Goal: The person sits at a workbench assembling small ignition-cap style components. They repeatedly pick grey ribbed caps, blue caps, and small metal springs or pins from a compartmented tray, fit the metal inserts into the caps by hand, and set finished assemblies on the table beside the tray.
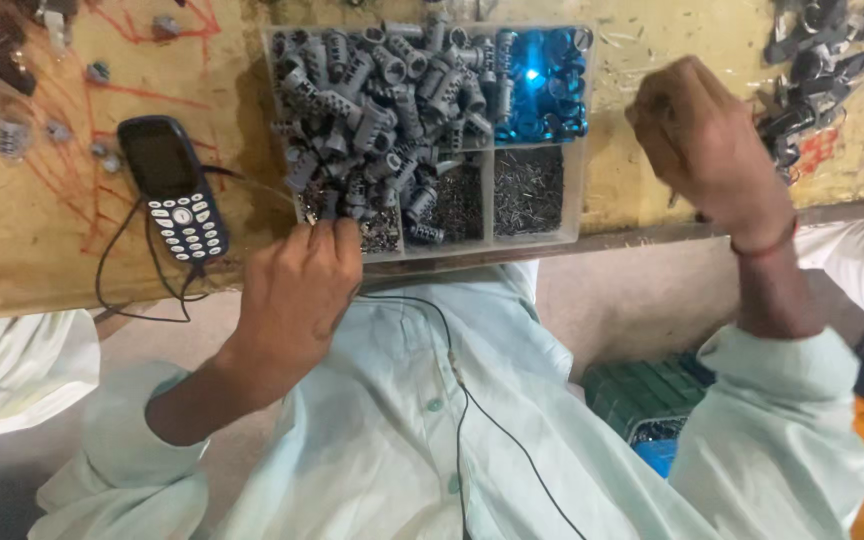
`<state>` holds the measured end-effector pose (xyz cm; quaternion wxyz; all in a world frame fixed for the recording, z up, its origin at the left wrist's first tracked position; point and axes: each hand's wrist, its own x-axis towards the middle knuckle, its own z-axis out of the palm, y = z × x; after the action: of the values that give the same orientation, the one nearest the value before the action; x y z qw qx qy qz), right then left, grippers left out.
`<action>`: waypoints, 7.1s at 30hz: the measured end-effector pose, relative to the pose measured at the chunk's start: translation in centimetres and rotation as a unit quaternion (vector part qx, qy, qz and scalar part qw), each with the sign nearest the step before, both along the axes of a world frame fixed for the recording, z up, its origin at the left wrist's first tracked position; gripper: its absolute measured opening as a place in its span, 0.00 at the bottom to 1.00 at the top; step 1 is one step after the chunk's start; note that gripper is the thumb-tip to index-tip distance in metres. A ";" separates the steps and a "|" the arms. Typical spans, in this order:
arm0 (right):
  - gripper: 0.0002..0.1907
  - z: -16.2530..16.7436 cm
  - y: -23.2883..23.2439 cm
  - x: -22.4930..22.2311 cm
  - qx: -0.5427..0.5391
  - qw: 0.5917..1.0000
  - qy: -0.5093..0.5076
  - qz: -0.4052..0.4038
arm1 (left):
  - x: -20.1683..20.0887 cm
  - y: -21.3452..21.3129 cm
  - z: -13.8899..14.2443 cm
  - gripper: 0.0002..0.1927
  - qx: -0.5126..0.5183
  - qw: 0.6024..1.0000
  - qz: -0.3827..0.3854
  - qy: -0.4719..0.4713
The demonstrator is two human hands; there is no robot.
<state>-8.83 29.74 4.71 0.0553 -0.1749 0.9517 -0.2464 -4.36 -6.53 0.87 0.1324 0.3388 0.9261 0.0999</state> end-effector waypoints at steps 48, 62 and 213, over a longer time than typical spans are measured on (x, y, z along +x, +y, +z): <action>0.05 -5.1 -9.0 6.2 -0.436 0.823 -0.334 -0.148 | 1.9 -0.5 -0.6 0.07 0.370 0.894 0.239 -0.082; 0.11 -3.6 -10.9 9.2 -0.507 0.789 -0.337 -0.082 | 2.9 4.3 -2.8 0.14 0.621 0.739 0.132 -0.225; 0.09 -3.4 -7.3 9.0 -0.516 0.755 -0.372 -0.161 | 0.1 3.9 -1.7 0.06 0.410 0.899 -0.117 0.101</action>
<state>0.13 22.45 1.36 0.2662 0.0844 0.5987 -0.7507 -4.25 -2.59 -0.79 -0.1014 0.4777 0.7652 0.4196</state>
